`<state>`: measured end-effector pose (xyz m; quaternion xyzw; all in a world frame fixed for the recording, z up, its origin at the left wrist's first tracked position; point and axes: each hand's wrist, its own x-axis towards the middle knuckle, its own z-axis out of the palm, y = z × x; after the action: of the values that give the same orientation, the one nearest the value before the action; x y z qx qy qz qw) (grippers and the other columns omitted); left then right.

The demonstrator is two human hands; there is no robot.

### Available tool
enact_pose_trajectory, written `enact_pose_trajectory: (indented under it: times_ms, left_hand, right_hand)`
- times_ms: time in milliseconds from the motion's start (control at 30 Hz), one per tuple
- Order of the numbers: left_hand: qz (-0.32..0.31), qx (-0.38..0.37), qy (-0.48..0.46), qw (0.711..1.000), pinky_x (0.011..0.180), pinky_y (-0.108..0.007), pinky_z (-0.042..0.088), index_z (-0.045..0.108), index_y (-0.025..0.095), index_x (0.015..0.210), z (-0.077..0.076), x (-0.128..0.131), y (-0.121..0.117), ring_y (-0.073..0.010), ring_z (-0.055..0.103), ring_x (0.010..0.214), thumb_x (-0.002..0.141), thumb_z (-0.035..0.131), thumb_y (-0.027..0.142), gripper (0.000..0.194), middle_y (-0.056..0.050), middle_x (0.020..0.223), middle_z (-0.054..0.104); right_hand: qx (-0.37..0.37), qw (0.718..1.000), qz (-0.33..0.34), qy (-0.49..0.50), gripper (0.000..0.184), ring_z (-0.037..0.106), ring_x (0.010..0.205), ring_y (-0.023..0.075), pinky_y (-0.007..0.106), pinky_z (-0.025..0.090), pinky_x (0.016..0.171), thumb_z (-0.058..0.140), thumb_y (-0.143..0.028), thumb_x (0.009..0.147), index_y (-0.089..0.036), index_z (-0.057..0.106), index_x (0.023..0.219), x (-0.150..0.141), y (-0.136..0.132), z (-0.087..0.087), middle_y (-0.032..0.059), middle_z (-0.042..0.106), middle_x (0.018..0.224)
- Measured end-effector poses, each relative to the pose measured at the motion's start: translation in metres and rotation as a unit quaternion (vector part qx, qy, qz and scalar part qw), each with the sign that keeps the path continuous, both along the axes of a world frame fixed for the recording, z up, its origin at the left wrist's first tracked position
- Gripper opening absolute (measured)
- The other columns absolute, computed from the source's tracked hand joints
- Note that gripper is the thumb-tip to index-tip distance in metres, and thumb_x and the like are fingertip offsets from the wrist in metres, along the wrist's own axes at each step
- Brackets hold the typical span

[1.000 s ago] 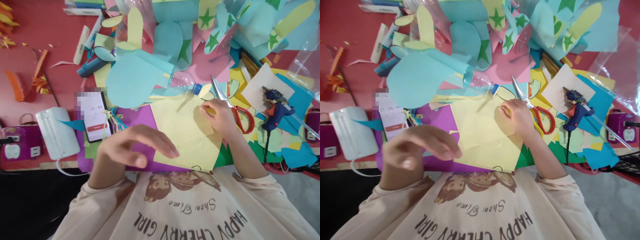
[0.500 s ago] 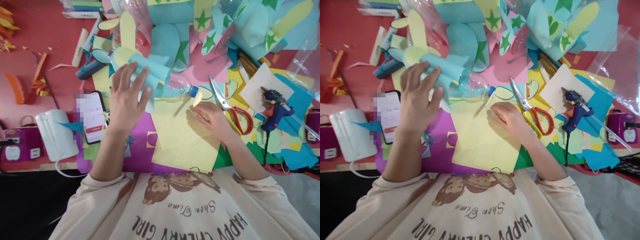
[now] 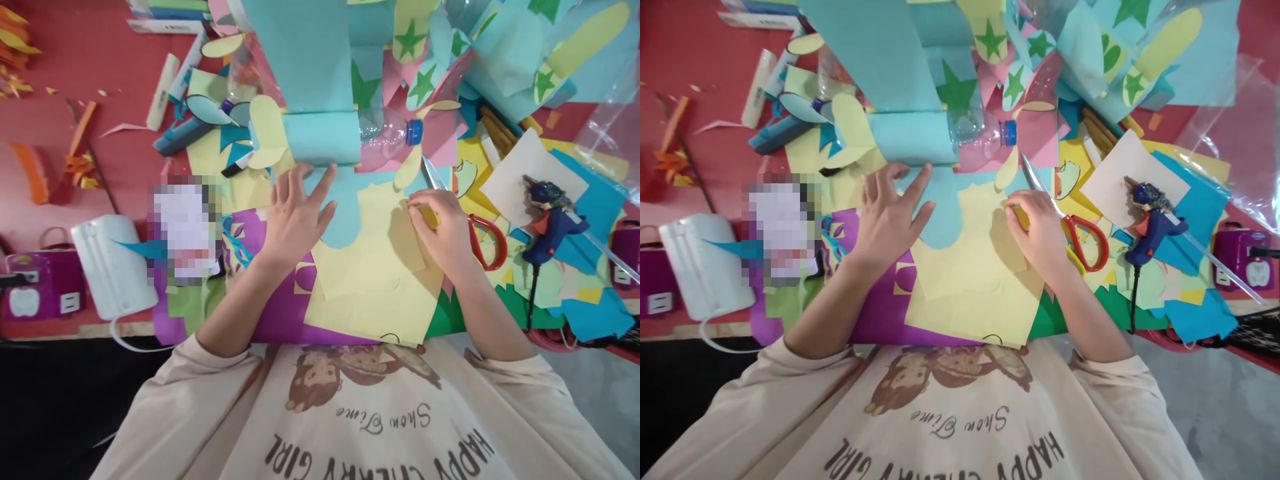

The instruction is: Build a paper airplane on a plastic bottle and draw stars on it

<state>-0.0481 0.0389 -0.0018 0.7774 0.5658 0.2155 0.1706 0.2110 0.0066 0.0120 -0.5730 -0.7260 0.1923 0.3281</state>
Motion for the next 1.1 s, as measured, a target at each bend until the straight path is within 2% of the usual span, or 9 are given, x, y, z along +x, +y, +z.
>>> enact_pose_trajectory:
  times_ms: [67,233,400,533,633,733,800,933,1100]
  left_hand:
    - [0.000,-0.004,-0.010,1.000,0.114,-0.058,0.027,0.054,0.032,0.139,-0.001,0.003,0.005,-0.0393,0.041,0.132,0.092,0.052,0.048,0.050,-0.014,0.139,0.050]
    - [-0.001,-0.036,-0.045,0.998,0.117,-0.060,0.020,0.057,0.028,0.136,-0.006,0.008,0.011,-0.0406,0.036,0.138,0.090,0.054,0.047,0.050,-0.015,0.145,0.047]
    - [-0.004,-0.032,-0.069,0.997,0.119,-0.053,0.021,0.055,0.029,0.137,-0.013,0.006,0.012,-0.0362,0.036,0.141,0.090,0.053,0.049,0.051,-0.010,0.149,0.047]
    - [-0.019,0.001,-0.132,0.991,0.117,-0.046,0.028,0.050,0.028,0.142,-0.012,0.002,0.014,-0.0303,0.046,0.135,0.095,0.041,0.056,0.055,-0.010,0.145,0.052]
    - [-0.017,0.030,-0.212,0.977,0.111,-0.040,0.037,0.051,0.027,0.140,-0.010,-0.001,0.013,-0.0266,0.054,0.126,0.096,0.039,0.062,0.057,-0.010,0.139,0.057]
    - [0.005,0.035,-0.255,0.966,0.106,-0.038,0.042,0.055,0.027,0.135,-0.007,-0.004,0.011,-0.0239,0.060,0.117,0.097,0.039,0.062,0.054,-0.009,0.133,0.061]
    - [0.009,0.041,-0.274,0.961,0.105,-0.037,0.043,0.060,0.027,0.129,-0.006,-0.005,0.009,-0.0226,0.061,0.115,0.097,0.042,0.060,0.049,-0.007,0.127,0.065]
    - [-0.022,0.066,-0.313,0.947,0.097,-0.033,0.048,0.062,0.026,0.126,-0.007,-0.005,0.008,-0.0184,0.065,0.104,0.100,0.043,0.049,0.039,-0.007,0.115,0.068]
    - [-0.061,0.043,-0.350,0.934,0.081,-0.028,0.051,0.068,0.022,0.114,-0.001,0.000,0.005,-0.0147,0.066,0.089,0.101,0.045,0.041,0.032,-0.006,0.101,0.069]
  right_hand:
    - [-0.006,0.999,0.020,-0.034,0.013,0.065,0.105,0.0264,0.049,0.049,0.099,0.055,-0.019,0.090,-0.025,0.063,0.098,-0.001,0.000,-0.003,0.0071,0.072,0.106]
    - [-0.047,0.991,0.039,-0.116,0.054,0.041,0.141,0.0354,0.061,0.035,0.113,0.064,-0.025,0.086,-0.024,0.046,0.137,-0.006,-0.004,-0.014,0.0148,0.048,0.148]
    - [-0.055,0.989,0.061,-0.126,0.060,0.040,0.143,0.0336,0.061,0.033,0.115,0.063,-0.021,0.087,-0.025,0.041,0.143,-0.009,-0.006,-0.013,0.0127,0.050,0.148]
    - [-0.038,0.995,0.046,-0.075,0.050,0.055,0.128,0.0312,0.056,0.040,0.111,0.061,-0.015,0.085,-0.027,0.051,0.133,-0.013,-0.007,-0.011,0.0100,0.063,0.130]
    - [-0.056,0.998,0.028,0.029,0.048,0.065,0.106,0.0270,0.050,0.052,0.096,0.059,-0.017,0.086,-0.028,0.050,0.132,-0.013,-0.007,-0.011,0.0074,0.068,0.113]
    - [-0.106,0.981,0.003,0.161,0.056,0.068,0.085,0.0212,0.042,0.058,0.078,0.060,-0.023,0.087,-0.034,0.041,0.139,-0.005,-0.004,-0.004,0.0019,0.069,0.098]
    - [-0.120,0.969,-0.030,0.214,0.050,0.068,0.077,0.0186,0.037,0.057,0.070,0.064,-0.026,0.085,-0.036,0.049,0.132,0.007,-0.003,0.007,-0.0005,0.070,0.092]
    - [-0.188,0.956,-0.054,0.217,0.032,0.065,0.065,0.0146,0.030,0.048,0.053,0.075,-0.030,0.078,-0.034,0.068,0.109,0.045,-0.001,0.038,-0.0013,0.072,0.080]
    - [-0.245,0.952,0.018,0.180,0.026,0.067,0.061,0.0144,0.029,0.046,0.048,0.083,-0.037,0.069,-0.034,0.076,0.093,0.070,0.000,0.062,0.0024,0.075,0.076]
